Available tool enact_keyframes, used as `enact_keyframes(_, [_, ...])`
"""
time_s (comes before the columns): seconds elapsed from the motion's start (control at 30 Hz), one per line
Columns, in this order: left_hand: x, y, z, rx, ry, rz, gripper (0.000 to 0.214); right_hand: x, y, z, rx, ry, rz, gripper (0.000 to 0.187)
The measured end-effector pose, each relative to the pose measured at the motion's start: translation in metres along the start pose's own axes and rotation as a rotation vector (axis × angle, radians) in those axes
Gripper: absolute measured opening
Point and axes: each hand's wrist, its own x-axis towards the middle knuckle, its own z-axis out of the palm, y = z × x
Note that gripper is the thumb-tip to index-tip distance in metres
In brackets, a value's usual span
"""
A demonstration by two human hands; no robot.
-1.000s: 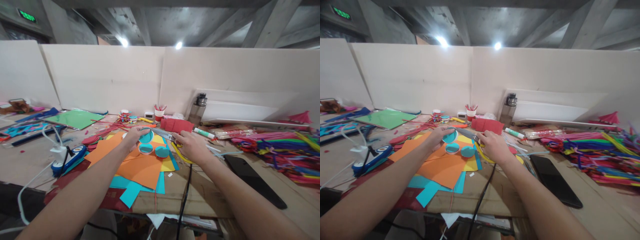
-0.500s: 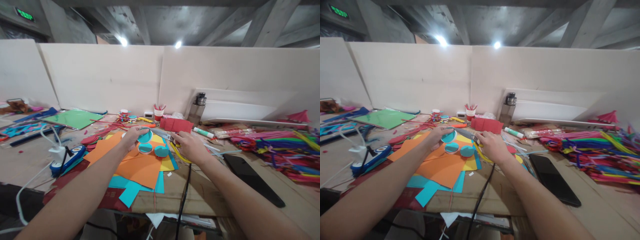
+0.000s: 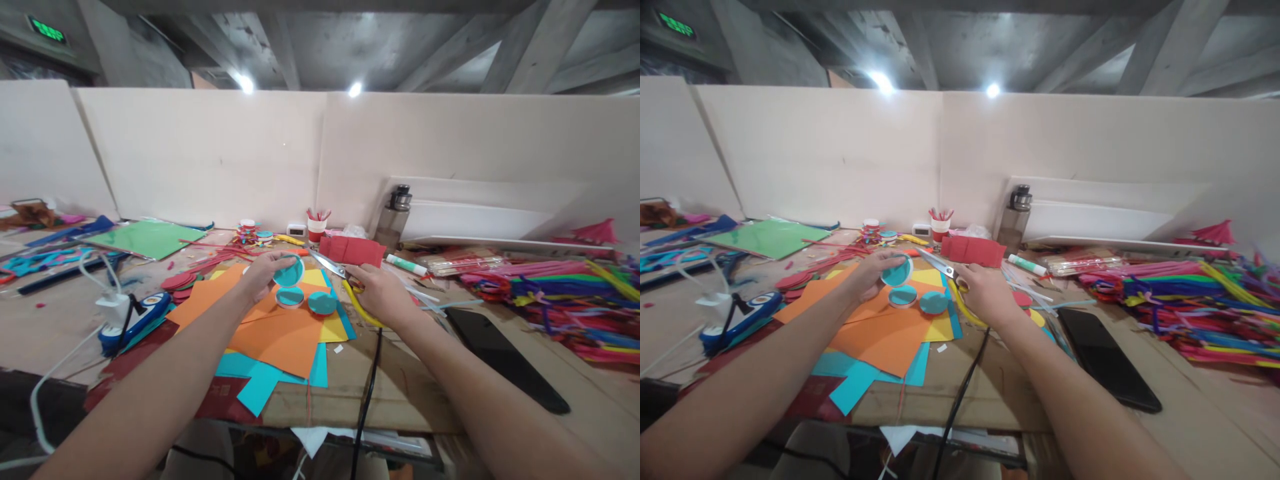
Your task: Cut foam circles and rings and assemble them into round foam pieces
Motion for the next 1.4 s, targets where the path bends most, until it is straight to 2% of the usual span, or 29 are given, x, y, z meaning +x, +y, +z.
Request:
enact_keyframes(0.13, [-0.001,-0.003,0.003,0.061,-0.018,0.044,0.033,0.001,0.0,0.007,0.458,0.068,0.202,0.025])
enact_keyframes(0.23, [-0.005,-0.005,0.009,0.144,-0.07,0.039,0.033,0.0,-0.005,0.009,0.832,0.056,0.353,0.033])
enact_keyframes(0.33, [-0.012,-0.006,0.019,0.202,-0.12,-0.006,0.031,0.001,-0.013,0.006,1.122,0.06,0.38,0.045])
enact_keyframes(0.4, [-0.016,-0.007,0.026,0.237,-0.159,-0.026,0.029,0.001,-0.018,0.003,1.23,0.075,0.351,0.052])
enact_keyframes(0.6, [-0.023,-0.009,0.037,0.329,-0.191,-0.045,0.031,0.003,-0.029,0.004,1.3,0.065,0.299,0.062])
enact_keyframes(0.77, [-0.025,-0.012,0.037,0.317,-0.229,-0.045,0.028,0.003,-0.033,0.014,1.206,0.079,0.206,0.05])
enact_keyframes(0.9, [-0.022,-0.013,0.038,0.327,-0.253,-0.056,0.03,0.013,-0.037,0.014,1.14,0.183,0.268,0.042])
enact_keyframes(0.97, [-0.018,-0.013,0.037,0.226,-0.171,-0.079,0.032,0.018,-0.039,0.01,1.217,0.262,0.341,0.041])
enact_keyframes(1.03, [-0.014,-0.011,0.034,0.044,-0.031,-0.061,0.034,0.019,-0.04,0.007,1.305,0.289,0.396,0.041])
enact_keyframes(1.17, [-0.007,-0.008,0.028,-0.189,0.168,0.05,0.041,0.012,-0.044,0.005,1.401,0.181,0.437,0.044])
enact_keyframes(1.3, [-0.008,-0.013,0.031,-0.141,0.195,0.118,0.048,0.008,-0.051,0.01,1.496,0.091,0.481,0.054])
enact_keyframes(1.4, [-0.013,-0.017,0.039,-0.067,0.15,0.166,0.052,0.008,-0.054,0.013,1.521,0.106,0.502,0.057])
